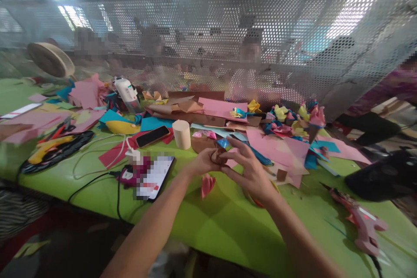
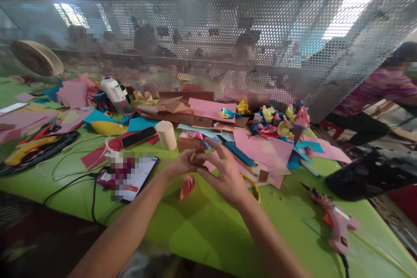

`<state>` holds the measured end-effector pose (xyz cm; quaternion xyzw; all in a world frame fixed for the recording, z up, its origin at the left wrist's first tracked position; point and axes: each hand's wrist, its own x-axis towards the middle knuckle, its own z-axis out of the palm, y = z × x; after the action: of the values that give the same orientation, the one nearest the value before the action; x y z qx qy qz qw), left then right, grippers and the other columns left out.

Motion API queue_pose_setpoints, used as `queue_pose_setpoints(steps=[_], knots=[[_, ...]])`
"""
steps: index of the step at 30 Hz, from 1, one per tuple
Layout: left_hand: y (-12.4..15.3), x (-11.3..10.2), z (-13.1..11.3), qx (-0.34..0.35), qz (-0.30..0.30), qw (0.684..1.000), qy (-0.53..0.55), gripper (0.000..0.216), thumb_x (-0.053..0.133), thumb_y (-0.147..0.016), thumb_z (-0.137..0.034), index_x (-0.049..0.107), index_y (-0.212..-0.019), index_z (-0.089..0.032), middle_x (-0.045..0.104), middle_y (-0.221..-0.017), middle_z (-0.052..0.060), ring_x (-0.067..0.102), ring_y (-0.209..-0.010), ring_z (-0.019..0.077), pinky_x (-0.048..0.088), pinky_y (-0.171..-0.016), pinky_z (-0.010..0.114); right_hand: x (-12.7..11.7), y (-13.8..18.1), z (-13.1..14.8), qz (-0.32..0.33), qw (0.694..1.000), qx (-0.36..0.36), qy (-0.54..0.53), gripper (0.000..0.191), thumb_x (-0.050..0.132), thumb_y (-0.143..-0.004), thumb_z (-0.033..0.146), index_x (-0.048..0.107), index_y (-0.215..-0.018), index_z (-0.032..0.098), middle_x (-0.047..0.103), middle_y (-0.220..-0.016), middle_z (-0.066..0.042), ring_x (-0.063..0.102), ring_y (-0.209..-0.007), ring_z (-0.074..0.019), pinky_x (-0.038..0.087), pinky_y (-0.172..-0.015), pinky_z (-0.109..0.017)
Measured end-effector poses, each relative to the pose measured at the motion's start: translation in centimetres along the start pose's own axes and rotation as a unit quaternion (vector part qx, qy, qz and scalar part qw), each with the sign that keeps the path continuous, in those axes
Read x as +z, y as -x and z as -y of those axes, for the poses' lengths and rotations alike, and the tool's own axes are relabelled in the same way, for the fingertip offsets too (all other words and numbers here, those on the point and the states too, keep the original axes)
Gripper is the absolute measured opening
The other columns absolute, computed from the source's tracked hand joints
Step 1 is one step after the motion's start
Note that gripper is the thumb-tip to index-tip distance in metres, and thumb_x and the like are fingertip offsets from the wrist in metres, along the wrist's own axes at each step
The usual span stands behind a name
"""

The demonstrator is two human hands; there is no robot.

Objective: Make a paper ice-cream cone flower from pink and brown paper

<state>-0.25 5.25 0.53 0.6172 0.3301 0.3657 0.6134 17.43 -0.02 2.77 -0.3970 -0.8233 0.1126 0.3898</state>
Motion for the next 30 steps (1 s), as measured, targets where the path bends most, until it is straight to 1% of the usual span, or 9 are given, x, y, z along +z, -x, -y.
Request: queue_pose_setpoints(steps=[2, 5, 8, 11, 13, 17, 21, 25, 30], knots=[[0.0, -0.2, 0.0, -0.004, -0.006, 1.0, -0.001, 0.043, 0.089, -0.049, -0.034, 0.054, -0.066, -0.015, 0.049, -0.063, -0.006, 0.048, -0.065, 0.0105, 0.044, -0.065, 0.026, -0.7, 0.0, -0.3, -0.012, 1.0, 0.003, 0.012, 0.02, 0.063, -0.09, 0.033, 0.07, -0.108, 0.027, 0.05, -0.145, -0.011, 0.05, -0.13, -0.0326, 0.048, -0.1, -0.05], [0.1, -0.6, -0.1, -0.016, 0.002, 1.0, -0.02, 0.039, 0.088, -0.053, -0.033, 0.059, -0.07, -0.014, 0.053, -0.066, -0.005, 0.051, -0.067, 0.0116, 0.044, -0.068, 0.027, -1.0, -0.1, -0.3, -0.012, 0.997, -0.025, 0.066, 0.014, 0.062, -0.09, 0.031, 0.07, -0.101, 0.025, 0.053, -0.142, -0.012, 0.055, -0.124, -0.0327, 0.048, -0.096, -0.051], [0.2, -0.9, 0.0, -0.031, 0.025, 0.998, -0.051, 0.034, 0.085, -0.056, -0.032, 0.058, -0.068, -0.014, 0.052, -0.065, -0.006, 0.049, -0.065, 0.0111, 0.042, -0.066, 0.026, -0.7, -0.2, -0.1, 0.001, 0.99, -0.066, 0.128, 0.012, 0.061, -0.091, 0.027, 0.069, -0.1, 0.024, 0.055, -0.14, -0.014, 0.058, -0.117, -0.0321, 0.049, -0.092, -0.049], [0.2, -1.0, 0.2, -0.031, 0.037, 0.994, -0.095, 0.032, 0.083, -0.059, -0.032, 0.055, -0.064, -0.015, 0.049, -0.061, -0.007, 0.046, -0.062, 0.0098, 0.039, -0.062, 0.024, -0.3, -0.1, 0.1, 0.015, 0.981, -0.093, 0.169, 0.011, 0.06, -0.091, 0.024, 0.068, -0.098, 0.022, 0.056, -0.14, -0.016, 0.058, -0.119, -0.0329, 0.048, -0.092, -0.05], [0.3, -1.0, 0.1, -0.031, 0.035, 0.994, -0.099, 0.033, 0.082, -0.059, -0.033, 0.055, -0.064, -0.015, 0.05, -0.062, -0.007, 0.046, -0.062, 0.0098, 0.038, -0.061, 0.023, 0.0, -0.1, 0.0, 0.024, 0.978, -0.099, 0.179, 0.012, 0.06, -0.09, 0.022, 0.068, -0.099, 0.022, 0.055, -0.142, -0.016, 0.057, -0.12, -0.033, 0.047, -0.094, -0.051], [0.5, -1.1, -0.5, -0.029, 0.018, 0.997, -0.065, 0.034, 0.082, -0.058, -0.034, 0.056, -0.068, -0.015, 0.055, -0.067, -0.005, 0.052, -0.067, 0.0121, 0.043, -0.066, 0.025, 0.3, -0.1, -0.1, 0.031, 0.98, -0.09, 0.175, 0.018, 0.06, -0.089, 0.021, 0.068, -0.106, 0.022, 0.051, -0.147, -0.016, 0.058, -0.118, -0.0329, 0.047, -0.094, -0.052], [0.5, -1.2, -0.7, -0.042, 0.051, 0.996, -0.061, 0.031, 0.082, -0.058, -0.03, 0.058, -0.071, -0.014, 0.057, -0.07, -0.003, 0.053, -0.071, 0.0127, 0.044, -0.068, 0.026, 0.1, -0.1, -0.1, 0.018, 0.99, -0.069, 0.12, 0.016, 0.058, -0.092, 0.025, 0.071, -0.102, 0.023, 0.054, -0.143, -0.015, 0.058, -0.118, -0.0323, 0.048, -0.093, -0.05], [0.6, -1.0, -0.5, -0.042, 0.054, 0.997, -0.035, 0.028, 0.081, -0.06, -0.026, 0.058, -0.071, -0.014, 0.057, -0.07, -0.003, 0.053, -0.071, 0.0124, 0.045, -0.07, 0.026, -0.2, -0.1, 0.1, -0.011, 0.995, -0.046, 0.09, 0.024, 0.059, -0.092, 0.031, 0.069, -0.113, 0.024, 0.055, -0.142, -0.013, 0.057, -0.12, -0.0313, 0.049, -0.094, -0.048], [0.5, -0.7, -0.1, -0.044, 0.009, 0.998, -0.031, 0.034, 0.084, -0.059, -0.031, 0.064, -0.08, -0.013, 0.065, -0.077, 0.002, 0.059, -0.077, 0.0169, 0.047, -0.072, 0.028, 0.6, 0.0, 0.1, 0.028, 0.993, -0.036, 0.108, 0.031, 0.06, -0.09, 0.031, 0.064, -0.12, 0.024, 0.048, -0.149, -0.014, 0.055, -0.123, -0.0333, 0.047, -0.097, -0.053]])
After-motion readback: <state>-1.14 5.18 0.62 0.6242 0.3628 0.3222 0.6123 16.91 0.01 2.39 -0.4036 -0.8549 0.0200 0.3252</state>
